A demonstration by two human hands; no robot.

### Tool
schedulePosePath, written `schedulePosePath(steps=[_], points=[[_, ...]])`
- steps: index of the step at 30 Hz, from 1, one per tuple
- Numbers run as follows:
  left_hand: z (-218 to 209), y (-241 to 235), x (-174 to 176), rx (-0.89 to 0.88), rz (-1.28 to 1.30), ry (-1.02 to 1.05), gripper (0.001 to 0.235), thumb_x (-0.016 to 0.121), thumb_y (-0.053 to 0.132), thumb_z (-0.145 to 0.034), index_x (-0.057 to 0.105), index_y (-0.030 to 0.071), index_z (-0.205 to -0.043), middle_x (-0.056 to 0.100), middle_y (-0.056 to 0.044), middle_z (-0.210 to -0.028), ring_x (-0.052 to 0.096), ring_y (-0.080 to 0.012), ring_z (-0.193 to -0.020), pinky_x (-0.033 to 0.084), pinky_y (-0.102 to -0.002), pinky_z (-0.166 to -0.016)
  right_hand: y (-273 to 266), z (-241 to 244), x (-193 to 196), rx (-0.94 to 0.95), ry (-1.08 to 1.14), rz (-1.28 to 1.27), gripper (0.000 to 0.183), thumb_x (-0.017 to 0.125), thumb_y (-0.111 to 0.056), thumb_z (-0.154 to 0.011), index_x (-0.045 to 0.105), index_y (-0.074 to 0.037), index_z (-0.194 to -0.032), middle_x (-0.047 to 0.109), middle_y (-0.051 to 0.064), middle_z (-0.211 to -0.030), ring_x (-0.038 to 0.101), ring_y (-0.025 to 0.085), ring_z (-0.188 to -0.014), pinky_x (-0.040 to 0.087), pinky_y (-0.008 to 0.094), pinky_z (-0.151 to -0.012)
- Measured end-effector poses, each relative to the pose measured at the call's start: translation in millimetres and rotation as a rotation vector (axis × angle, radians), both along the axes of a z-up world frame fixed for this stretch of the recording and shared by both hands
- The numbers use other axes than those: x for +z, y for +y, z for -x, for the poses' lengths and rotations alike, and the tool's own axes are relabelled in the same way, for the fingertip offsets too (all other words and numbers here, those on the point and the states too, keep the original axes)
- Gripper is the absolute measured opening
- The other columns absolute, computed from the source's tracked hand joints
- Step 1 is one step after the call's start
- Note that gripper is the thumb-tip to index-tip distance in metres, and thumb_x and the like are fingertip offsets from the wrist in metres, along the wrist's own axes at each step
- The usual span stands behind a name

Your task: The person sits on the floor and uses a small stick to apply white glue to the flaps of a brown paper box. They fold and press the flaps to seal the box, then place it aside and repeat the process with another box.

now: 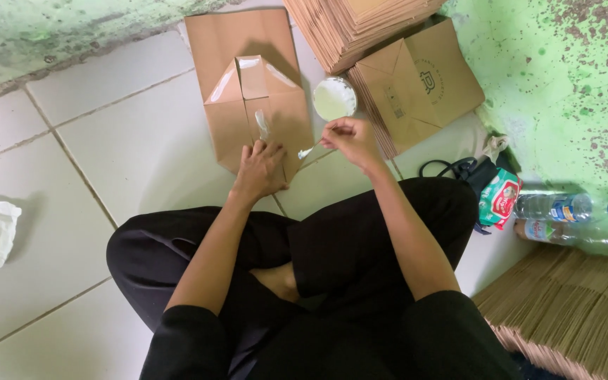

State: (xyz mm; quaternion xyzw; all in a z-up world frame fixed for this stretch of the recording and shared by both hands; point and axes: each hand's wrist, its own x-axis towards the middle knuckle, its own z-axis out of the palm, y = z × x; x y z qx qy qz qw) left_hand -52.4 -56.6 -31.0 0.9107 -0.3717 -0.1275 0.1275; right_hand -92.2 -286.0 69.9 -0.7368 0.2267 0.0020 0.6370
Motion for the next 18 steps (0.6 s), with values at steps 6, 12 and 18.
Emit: schedulePosePath(steps=[6,12,18], points=[[0.6,-1.0,2.2,0.013,-0.004,0.053,0.091,0.089,0.056,-0.062,0.058,0.022,-0.14,0.052,0.003,-0.142,0.039,-0.0234,-0.126,0.033,-0.04,-0.1,17.2,12.6,-29.6,0.115,-0.028,-0.005,0.019,0.078,-0.004,-0.088,0.072,0.006,-0.104,0.072,0.022,-0.089,0.076,0.027,-0.076,0.067,0.038,-0.073],[1.2,0.2,16.1,0.007,-0.012,0.059,0.089,0.091,0.051,-0.063,0.058,0.02,-0.139,0.052,-0.001,-0.139,0.039,-0.0241,-0.124,0.032,-0.041,-0.1,23.2,11.1,-40.6,0.144,0.006,0.141,0.015,0.073,-0.002,-0.089,0.073,0.003,-0.103,0.074,0.021,-0.091,0.076,0.022,-0.075,0.065,0.032,-0.072],[2.0,1.5,32.8,0.02,-0.004,0.079,0.087,0.091,0.047,-0.065,0.058,0.018,-0.14,0.052,-0.003,-0.136,0.04,-0.0249,-0.122,0.031,-0.042,-0.099,2.5,5.8,-44.4,0.018,-0.062,0.301,0.012,0.075,-0.011,-0.09,0.075,-0.006,-0.102,0.078,0.012,-0.092,0.077,0.018,-0.077,0.063,0.029,-0.072]])
